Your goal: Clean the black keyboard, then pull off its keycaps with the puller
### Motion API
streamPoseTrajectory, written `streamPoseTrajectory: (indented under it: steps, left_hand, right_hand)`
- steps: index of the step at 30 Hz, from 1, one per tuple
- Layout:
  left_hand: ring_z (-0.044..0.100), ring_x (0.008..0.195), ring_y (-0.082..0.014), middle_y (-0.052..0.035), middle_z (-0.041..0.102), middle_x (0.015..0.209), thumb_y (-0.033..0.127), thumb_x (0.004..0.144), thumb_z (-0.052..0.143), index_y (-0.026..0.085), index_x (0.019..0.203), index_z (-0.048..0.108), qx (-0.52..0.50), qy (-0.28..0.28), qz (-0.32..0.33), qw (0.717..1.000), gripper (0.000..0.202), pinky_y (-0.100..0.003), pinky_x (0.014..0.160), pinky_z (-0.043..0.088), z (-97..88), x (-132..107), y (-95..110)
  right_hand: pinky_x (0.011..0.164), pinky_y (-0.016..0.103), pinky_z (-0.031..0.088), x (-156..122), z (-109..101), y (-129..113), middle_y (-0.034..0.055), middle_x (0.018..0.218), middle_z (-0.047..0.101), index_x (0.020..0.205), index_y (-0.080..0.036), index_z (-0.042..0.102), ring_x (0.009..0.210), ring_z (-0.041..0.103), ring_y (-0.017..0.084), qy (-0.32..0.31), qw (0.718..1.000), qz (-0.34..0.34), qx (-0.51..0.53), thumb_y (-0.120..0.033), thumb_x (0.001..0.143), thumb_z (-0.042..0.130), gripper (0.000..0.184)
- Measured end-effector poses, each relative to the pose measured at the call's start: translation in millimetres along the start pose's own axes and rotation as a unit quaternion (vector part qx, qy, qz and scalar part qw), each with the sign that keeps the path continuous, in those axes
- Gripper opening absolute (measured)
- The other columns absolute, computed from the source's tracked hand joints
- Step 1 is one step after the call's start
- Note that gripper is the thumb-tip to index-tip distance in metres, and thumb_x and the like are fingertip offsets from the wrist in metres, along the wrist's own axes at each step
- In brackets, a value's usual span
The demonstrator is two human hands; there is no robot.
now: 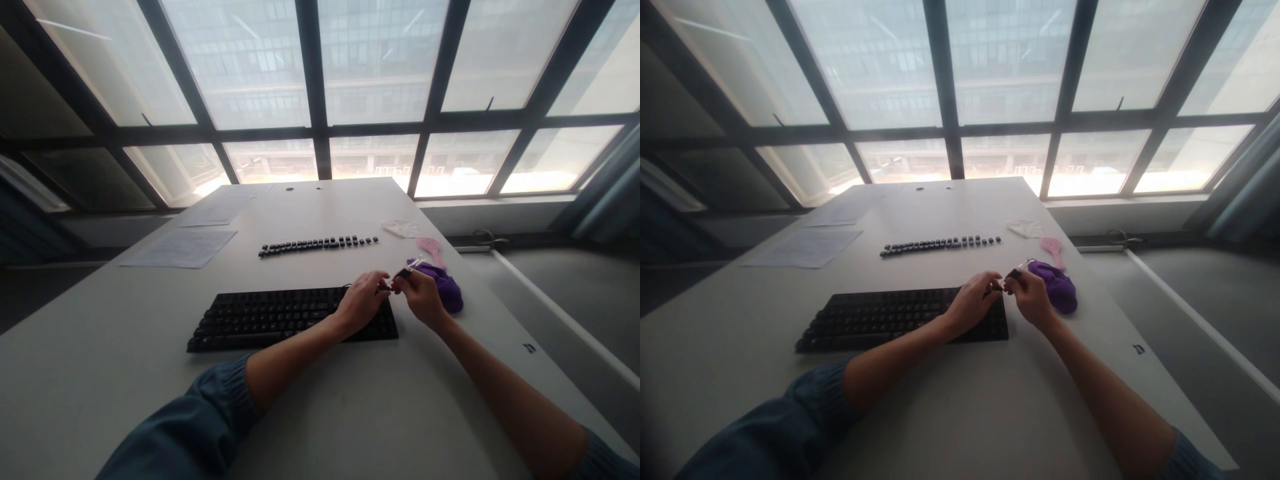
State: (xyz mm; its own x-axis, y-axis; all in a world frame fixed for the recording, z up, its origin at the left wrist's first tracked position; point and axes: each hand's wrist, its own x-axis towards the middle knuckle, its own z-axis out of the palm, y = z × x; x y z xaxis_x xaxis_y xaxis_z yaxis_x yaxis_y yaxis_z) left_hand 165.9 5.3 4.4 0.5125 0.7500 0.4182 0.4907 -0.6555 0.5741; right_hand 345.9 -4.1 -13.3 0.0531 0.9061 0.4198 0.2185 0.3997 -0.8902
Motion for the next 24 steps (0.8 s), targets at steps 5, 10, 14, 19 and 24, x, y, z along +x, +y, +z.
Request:
streamPoseTrajectory:
  steps: [5, 10, 14, 19, 24]
  left_hand:
    - [0.059, 0.099, -0.0196, -0.0043, 0.066, 0.104, 0.021, 0.093, 0.059, 0.022, 0.107, 0.061, 0.017, -0.016, 0.058, 0.998, 0.015, -0.033, 0.09, 0.048, 1.5, 1, -2]
    - [0.057, 0.1, -0.0214, -0.0049, 0.065, 0.104, 0.021, 0.092, 0.059, 0.022, 0.106, 0.064, 0.063, -0.023, 0.073, 0.995, 0.014, -0.034, 0.09, 0.048, 4.2, 2, -4]
    - [0.055, 0.103, -0.022, -0.0053, 0.063, 0.107, 0.017, 0.09, 0.061, 0.021, 0.102, 0.063, 0.053, -0.003, 0.071, 0.996, 0.013, -0.035, 0.091, 0.048, 3.8, 1, -3]
    - [0.059, 0.098, -0.0192, -0.0064, 0.062, 0.106, 0.018, 0.09, 0.061, 0.02, 0.104, 0.064, -0.044, 0.047, 0.063, 0.996, 0.014, -0.033, 0.089, 0.05, -7.4, 0, 8]
    - [0.063, 0.076, -0.0133, -0.0037, 0.068, 0.092, 0.027, 0.09, 0.063, 0.021, 0.112, 0.069, -0.112, 0.076, -0.002, 0.991, 0.024, -0.026, 0.073, 0.053, -34.1, 22, 11]
  right_hand:
    - [0.052, 0.028, 0.049, 1, 3, -1, 0.0036, 0.06, 0.065, 0.071, -0.015, 0.063, 0.053, 0.06, 0.016, 0.033, 0.996, 0.073, 0.03, -0.042, 0.085, 0.065, 0.03]
    - [0.051, 0.028, 0.05, 1, 5, 4, 0.0042, 0.059, 0.065, 0.069, -0.015, 0.063, 0.052, 0.061, 0.017, 0.033, 0.993, 0.097, 0.059, -0.044, 0.081, 0.068, 0.032]
    - [0.053, 0.029, 0.053, 1, 7, 4, 0.0054, 0.06, 0.067, 0.07, -0.014, 0.064, 0.052, 0.062, 0.017, 0.055, 0.981, 0.157, 0.099, -0.045, 0.077, 0.072, 0.033]
    - [0.053, 0.029, 0.054, 3, 5, 3, 0.0063, 0.062, 0.068, 0.073, -0.013, 0.064, 0.052, 0.065, 0.017, 0.091, 0.963, 0.21, 0.14, -0.045, 0.074, 0.074, 0.034]
    - [0.053, 0.029, 0.055, 5, 6, 2, 0.006, 0.062, 0.067, 0.073, -0.013, 0.062, 0.054, 0.066, 0.018, 0.091, 0.968, 0.19, 0.134, -0.045, 0.076, 0.072, 0.034]
